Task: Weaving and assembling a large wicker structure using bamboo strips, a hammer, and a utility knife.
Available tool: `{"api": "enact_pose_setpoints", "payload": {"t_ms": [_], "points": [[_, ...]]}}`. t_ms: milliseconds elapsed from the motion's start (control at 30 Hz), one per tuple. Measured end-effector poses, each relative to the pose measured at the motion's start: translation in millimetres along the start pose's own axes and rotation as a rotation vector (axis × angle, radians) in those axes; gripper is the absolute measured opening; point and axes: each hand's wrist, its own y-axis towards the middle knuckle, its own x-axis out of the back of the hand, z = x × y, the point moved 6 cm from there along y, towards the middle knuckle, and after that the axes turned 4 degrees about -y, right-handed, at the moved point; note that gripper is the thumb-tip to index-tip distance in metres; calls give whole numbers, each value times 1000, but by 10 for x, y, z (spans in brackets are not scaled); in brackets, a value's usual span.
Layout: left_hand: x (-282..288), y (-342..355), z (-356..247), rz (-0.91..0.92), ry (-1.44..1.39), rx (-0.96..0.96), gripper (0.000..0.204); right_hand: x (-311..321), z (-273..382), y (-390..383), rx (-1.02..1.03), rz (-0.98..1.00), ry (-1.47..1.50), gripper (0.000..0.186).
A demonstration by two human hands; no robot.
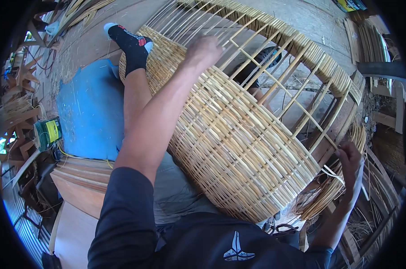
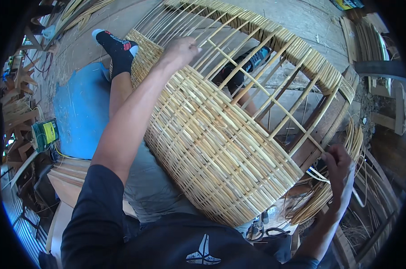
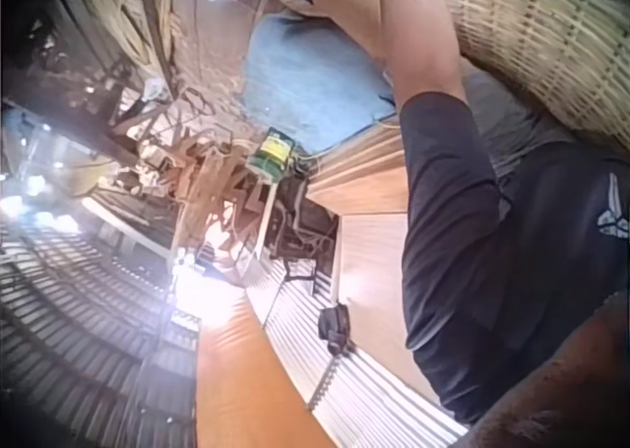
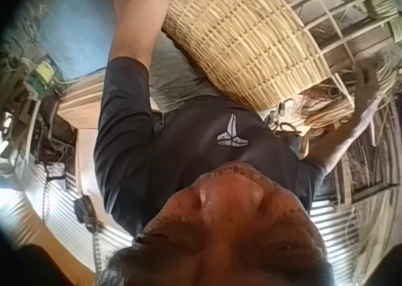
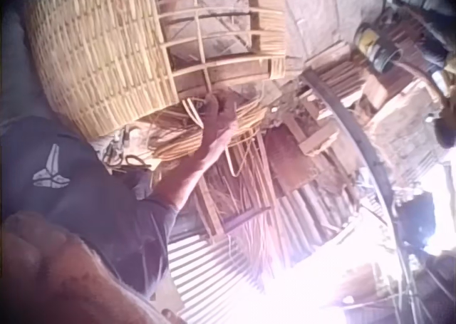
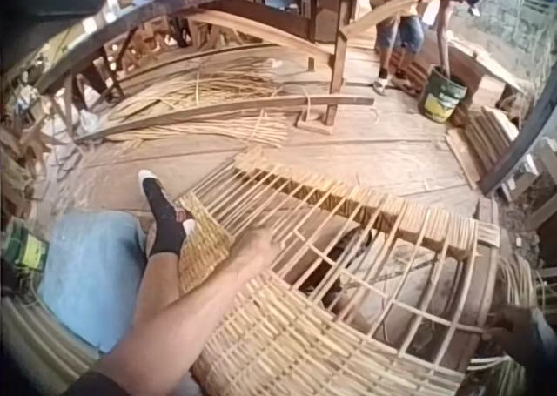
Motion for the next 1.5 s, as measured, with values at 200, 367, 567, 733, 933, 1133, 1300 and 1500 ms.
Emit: {"api": "enact_pose_setpoints", "payload": {"t_ms": [200, 367, 567, 733, 933, 1133, 1300, 1500], "points": [[205, 474, 462, 38, -88, 62, 78, 87, -156, -20, -111, 152, -90, 16], [245, 462, 442, 263, -86, 189, 94, -42, 234, 106, 3, 35, -132, 12], [260, 517, 500, 166, -115, 169, 67, -109, 393, 193, 84, -30, -238, 12], [726, 818, 415, -337, 378, -135, 52, 94, 180, 133, 47, -4, -216, 13], [637, 1273, 647, -291, 289, 148, 50, -21, 72, 112, 109, -54, -236, 9], [682, 1473, 796, -174, 277, -3, 40, -122, 160, 150, 130, 11, -208, 6], [687, 1392, 867, -223, -308, 85, 34, -289, 458, 201, 195, -77, -328, 5], [1071, 1106, 880, -720, 819, -109, 21, -283, 554, 135, 212, -166, -395, 21]]}}
